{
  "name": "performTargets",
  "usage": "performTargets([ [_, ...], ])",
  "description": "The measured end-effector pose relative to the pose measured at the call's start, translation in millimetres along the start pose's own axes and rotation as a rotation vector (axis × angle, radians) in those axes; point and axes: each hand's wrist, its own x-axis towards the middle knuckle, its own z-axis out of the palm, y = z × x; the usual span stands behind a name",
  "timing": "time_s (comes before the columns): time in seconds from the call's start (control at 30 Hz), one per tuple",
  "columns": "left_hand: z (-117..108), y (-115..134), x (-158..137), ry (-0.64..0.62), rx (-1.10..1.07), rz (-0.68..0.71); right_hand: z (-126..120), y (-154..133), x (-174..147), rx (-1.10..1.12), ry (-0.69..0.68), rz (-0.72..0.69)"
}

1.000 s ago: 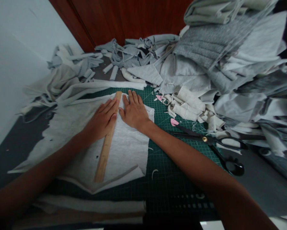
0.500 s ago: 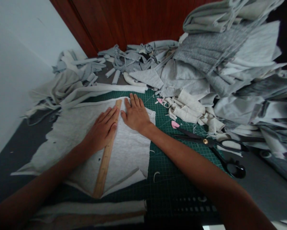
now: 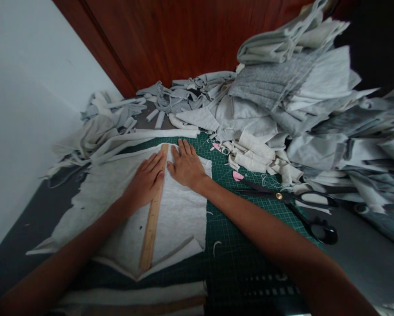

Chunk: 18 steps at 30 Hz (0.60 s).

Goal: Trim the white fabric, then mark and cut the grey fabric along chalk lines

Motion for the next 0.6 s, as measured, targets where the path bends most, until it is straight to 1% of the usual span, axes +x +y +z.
performTargets([
  [0.07,1,-2,1,0.005,0.004,0.008,-5,-1,2,0.031,0.022,-0.018],
  [0.17,2,-5,1,0.013,0.0,0.021,-20,-7,-5,0.066,0.065,-0.159],
  [0.23,4,-7,1,0.025,-0.019,0.024,-29,-17,-24,0.088,0.056,-0.271],
  [0.3,5,-8,0,0.036,-0.048,0.029,-35,-26,-52,0.116,-0.02,-0.321],
  [0.4,6,-6,0,0.035,-0.069,0.019,-33,-30,-96,0.11,-0.114,-0.28],
  [0.47,5,-5,1,0.029,-0.067,0.009,-29,-24,-111,0.116,-0.143,-0.293],
  [0.53,3,-3,2,0.022,-0.068,0.007,-25,-14,-112,0.138,-0.168,-0.32],
  [0.6,3,-2,3,0.02,-0.072,0.001,-23,-4,-104,0.157,-0.185,-0.337],
])
